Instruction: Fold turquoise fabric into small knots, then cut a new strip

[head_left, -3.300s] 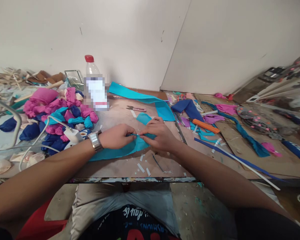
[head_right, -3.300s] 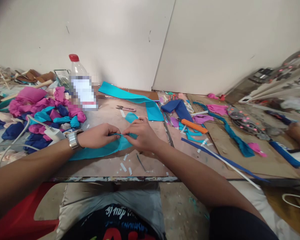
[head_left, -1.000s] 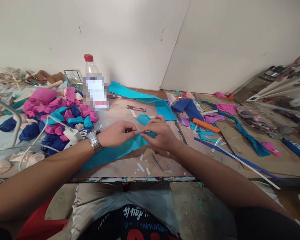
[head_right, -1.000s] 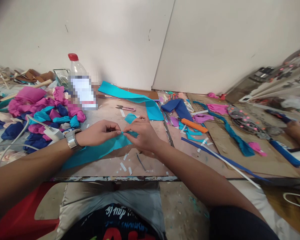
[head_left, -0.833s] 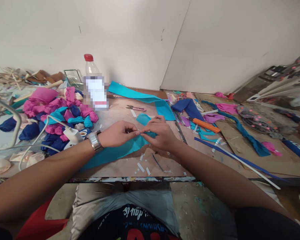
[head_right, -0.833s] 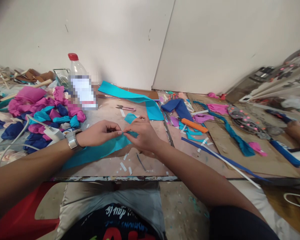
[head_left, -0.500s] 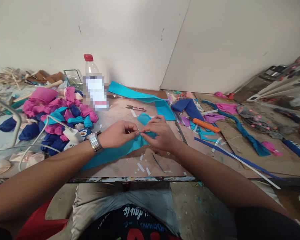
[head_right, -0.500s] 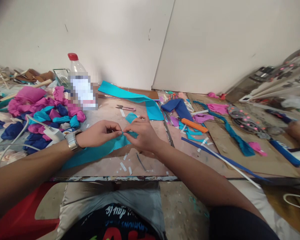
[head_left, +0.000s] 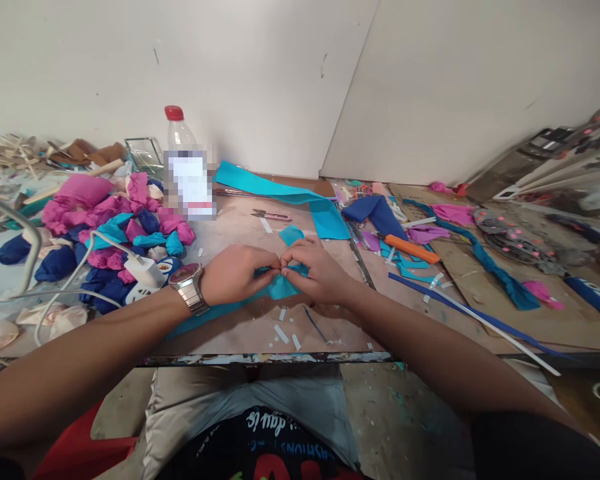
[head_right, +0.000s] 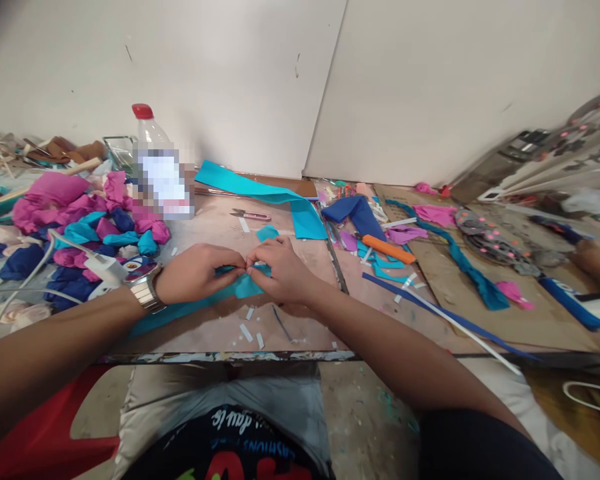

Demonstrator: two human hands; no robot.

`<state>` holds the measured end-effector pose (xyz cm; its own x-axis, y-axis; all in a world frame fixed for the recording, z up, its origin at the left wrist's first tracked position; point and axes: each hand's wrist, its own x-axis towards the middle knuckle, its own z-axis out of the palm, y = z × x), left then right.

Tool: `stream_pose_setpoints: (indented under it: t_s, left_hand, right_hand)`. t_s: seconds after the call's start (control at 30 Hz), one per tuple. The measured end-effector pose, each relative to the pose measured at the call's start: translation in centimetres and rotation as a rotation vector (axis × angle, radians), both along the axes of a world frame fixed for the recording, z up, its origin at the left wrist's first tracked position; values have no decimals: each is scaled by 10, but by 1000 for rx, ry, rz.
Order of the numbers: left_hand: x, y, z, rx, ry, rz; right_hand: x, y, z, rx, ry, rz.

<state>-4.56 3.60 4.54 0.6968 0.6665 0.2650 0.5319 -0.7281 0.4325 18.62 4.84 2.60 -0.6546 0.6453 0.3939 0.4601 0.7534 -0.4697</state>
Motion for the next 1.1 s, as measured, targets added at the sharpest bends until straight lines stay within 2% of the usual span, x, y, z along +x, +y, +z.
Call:
stream_pose_setpoints:
  t_s: [0.2,0.37,0.6,0.73,0.83,1.1]
  left_hand:
    - [-1,1,-2,86,118,25]
    - [-1,1,-2,76,114,27]
    - [2,-1,-2,32,93,20]
    - [1,0,2,-76,10,46]
    - [-1,1,6,-179,-40,16]
    - [-1,3,7,-301,-61,2]
  right_hand:
    - [1,2,-1,-10,23,-50]
    - [2,0,1,24,24,-37]
    - [2,0,5,-79,66,-31]
    - [3,1,6,-76,75,-42]
    - [4,2,6,-66,60,-34]
    - [4,1,7,-45,31,34]
